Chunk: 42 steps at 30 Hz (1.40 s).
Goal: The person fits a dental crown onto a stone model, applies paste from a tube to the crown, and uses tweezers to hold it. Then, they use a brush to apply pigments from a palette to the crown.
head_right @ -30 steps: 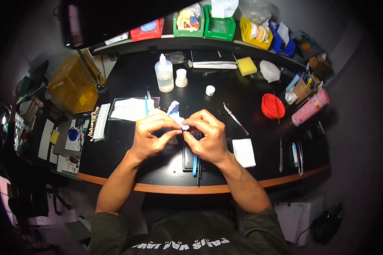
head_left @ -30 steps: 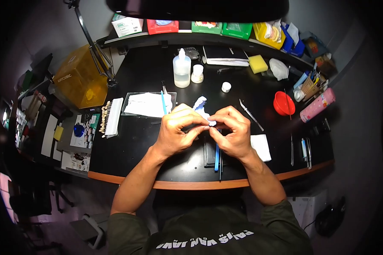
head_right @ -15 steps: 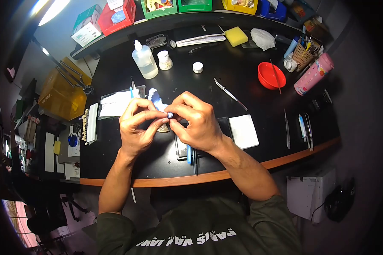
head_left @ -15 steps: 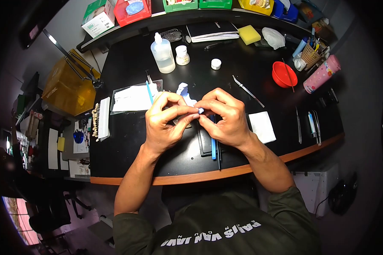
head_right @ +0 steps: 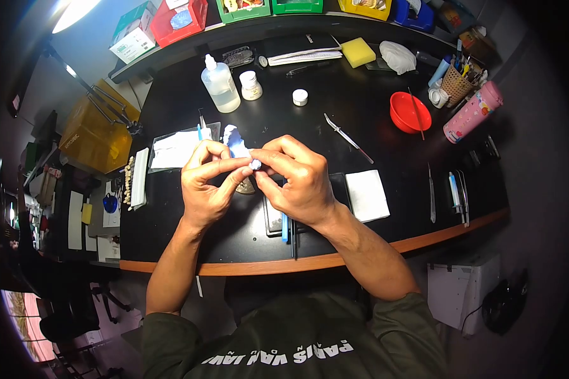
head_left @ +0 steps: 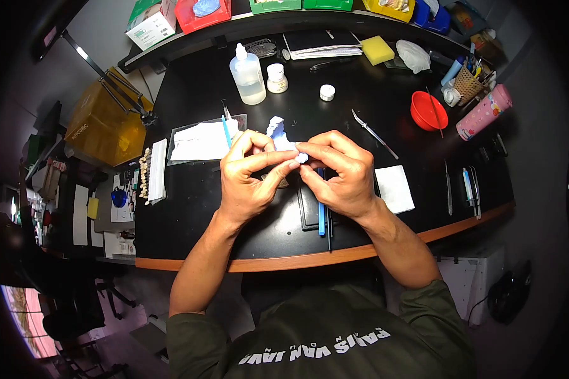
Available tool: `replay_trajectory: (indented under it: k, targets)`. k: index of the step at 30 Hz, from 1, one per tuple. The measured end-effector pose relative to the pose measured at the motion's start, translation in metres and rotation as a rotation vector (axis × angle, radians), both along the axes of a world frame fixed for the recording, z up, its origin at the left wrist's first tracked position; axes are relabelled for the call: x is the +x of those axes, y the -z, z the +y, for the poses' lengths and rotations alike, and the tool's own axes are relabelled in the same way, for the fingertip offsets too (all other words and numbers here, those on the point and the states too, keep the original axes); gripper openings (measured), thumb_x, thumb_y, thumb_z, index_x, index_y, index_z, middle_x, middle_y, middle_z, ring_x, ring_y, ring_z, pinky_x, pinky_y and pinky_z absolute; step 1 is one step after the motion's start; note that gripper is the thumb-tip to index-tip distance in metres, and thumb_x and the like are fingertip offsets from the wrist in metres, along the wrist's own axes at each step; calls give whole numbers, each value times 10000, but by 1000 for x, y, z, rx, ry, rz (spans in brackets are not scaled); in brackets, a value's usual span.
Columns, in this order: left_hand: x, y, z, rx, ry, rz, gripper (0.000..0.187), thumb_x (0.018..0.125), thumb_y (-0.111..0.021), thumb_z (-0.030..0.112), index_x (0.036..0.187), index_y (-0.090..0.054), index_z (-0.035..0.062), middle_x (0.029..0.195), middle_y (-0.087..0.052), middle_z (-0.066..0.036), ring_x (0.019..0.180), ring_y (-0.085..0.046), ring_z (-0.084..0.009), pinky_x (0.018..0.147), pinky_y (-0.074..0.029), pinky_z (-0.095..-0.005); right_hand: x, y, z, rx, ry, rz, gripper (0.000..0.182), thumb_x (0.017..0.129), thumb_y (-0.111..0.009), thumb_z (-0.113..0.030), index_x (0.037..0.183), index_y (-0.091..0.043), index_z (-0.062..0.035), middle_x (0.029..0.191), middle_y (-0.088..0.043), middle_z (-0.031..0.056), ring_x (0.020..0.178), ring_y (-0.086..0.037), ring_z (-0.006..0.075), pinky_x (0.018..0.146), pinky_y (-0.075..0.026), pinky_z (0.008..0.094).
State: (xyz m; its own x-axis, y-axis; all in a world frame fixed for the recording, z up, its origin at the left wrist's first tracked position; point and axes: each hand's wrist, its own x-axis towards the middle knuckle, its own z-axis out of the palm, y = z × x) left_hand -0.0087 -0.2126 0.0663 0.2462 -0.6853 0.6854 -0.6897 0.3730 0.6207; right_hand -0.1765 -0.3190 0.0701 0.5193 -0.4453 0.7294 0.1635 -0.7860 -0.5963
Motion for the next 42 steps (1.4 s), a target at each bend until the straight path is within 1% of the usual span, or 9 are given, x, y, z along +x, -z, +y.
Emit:
replay_trajectory:
  k: [10, 16, 19, 29, 31, 34, 37, 40, 42]
  targets:
    - [-2, 0, -1, -24, -3, -23, 235, 796, -890, 66, 1024, -866, 116, 825, -577, -1, 762, -493, -141, 661, -392, -291, 0, 0, 0, 19, -1, 10, 304, 789, -792, 87, 1089, -780, 35, 988, -703, 124, 820, -760, 181, 687, -668, 271]
    - [-5, 5, -4, -46, 31, 106, 226, 806, -889, 62, 1027, -863, 104, 831, -576, -5, 755, -503, -134, 662, -411, -286, 0, -2, 2, 49, -8, -2, 306, 800, -773, 103, 1100, -777, 41, 999, -705, 128, 848, -762, 187, 701, -682, 270]
    - [-5, 8, -5, -51, 26, 105, 226, 806, -893, 66, 1027, -862, 101, 828, -571, -4, 757, -508, -129, 662, -419, -284, 0, -1, 1, 54, -16, -11, 314, 799, -768, 110, 1105, -775, 43, 1003, -708, 129, 860, -763, 185, 709, -685, 270]
    - [-6, 4, 0, 27, 6, 132, 241, 809, -892, 53, 1043, -868, 107, 829, -582, -4, 781, -526, -123, 694, -430, -282, 1, -4, 3, 66, 9, 8, 305, 779, -782, 114, 1075, -774, 41, 994, -723, 132, 856, -767, 193, 731, -683, 274]
    - [-7, 1, 2, 29, 24, 149, 217, 828, -884, 27, 1037, -861, 81, 853, -575, 0, 818, -537, -113, 732, -434, -260, 1, -3, 4, 57, 14, 4, 306, 776, -784, 113, 1072, -775, 34, 990, -723, 129, 855, -767, 193, 726, -682, 275]
    - [-7, 0, 3, 56, 36, 223, 189, 821, -889, 18, 1002, -855, 61, 859, -604, -8, 825, -558, -114, 741, -446, -259, 1, -2, 4, 16, 24, 12, 305, 773, -794, 112, 1066, -778, 26, 996, -725, 127, 861, -765, 190, 723, -679, 275]
    - [-4, 0, 3, 43, 51, 173, 178, 817, -889, 4, 984, -846, 46, 863, -626, -17, 826, -575, -117, 745, -460, -259, 0, -1, 3, -47, 50, 10, 306, 769, -806, 112, 1059, -784, 17, 987, -728, 115, 862, -764, 188, 706, -666, 273]
    - [-5, 2, 1, 11, 31, 180, 192, 778, -900, 45, 962, -855, 81, 808, -628, -25, 790, -591, -133, 714, -483, -284, 0, -1, 2, -113, 92, -14, 305, 749, -807, 107, 1031, -796, -8, 949, -730, 92, 835, -763, 201, 669, -636, 276]
    - [-6, 2, 0, -3, 23, 161, 193, 771, -903, 41, 953, -853, 80, 802, -621, -24, 774, -583, -135, 697, -476, -286, 0, -2, 2, -160, 106, -36, 298, 746, -809, 112, 1015, -801, -16, 944, -733, 84, 828, -764, 202, 661, -628, 277]
